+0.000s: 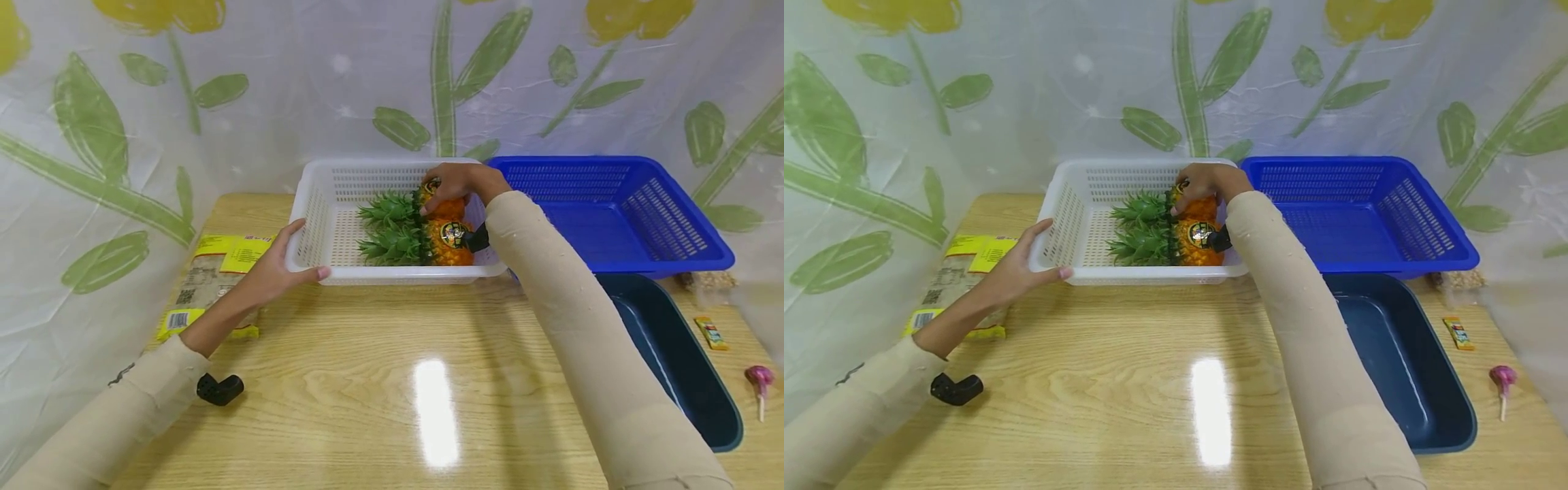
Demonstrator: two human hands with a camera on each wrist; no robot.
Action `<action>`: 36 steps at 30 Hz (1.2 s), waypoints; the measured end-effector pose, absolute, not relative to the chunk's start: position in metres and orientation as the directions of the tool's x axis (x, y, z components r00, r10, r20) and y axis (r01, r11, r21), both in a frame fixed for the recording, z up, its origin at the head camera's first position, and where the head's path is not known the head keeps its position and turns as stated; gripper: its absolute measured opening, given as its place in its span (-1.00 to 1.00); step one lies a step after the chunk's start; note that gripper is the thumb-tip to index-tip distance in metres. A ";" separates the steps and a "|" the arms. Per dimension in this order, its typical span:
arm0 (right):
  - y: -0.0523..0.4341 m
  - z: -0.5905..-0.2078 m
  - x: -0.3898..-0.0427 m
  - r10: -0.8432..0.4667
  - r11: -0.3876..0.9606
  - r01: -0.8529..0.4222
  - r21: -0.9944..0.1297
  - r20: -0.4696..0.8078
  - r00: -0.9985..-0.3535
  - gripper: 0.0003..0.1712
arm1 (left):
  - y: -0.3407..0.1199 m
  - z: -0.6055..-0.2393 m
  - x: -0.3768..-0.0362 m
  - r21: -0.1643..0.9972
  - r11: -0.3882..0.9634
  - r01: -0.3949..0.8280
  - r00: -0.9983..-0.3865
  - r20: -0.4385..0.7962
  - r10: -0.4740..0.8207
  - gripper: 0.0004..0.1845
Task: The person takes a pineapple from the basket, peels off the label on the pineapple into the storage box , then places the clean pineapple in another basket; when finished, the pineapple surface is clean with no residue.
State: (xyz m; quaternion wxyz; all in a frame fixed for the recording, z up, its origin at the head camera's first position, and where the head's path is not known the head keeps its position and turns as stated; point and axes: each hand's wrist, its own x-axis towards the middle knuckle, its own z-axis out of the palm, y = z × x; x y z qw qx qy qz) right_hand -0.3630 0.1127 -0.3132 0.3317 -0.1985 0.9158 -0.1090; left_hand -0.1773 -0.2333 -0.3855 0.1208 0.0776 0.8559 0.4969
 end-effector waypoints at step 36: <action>0.117 -0.312 -0.365 -0.499 0.858 -0.333 -0.392 -0.475 -0.725 -0.06 | -0.234 -0.388 -0.180 0.883 0.468 0.042 -0.955 -0.103 0.278 0.13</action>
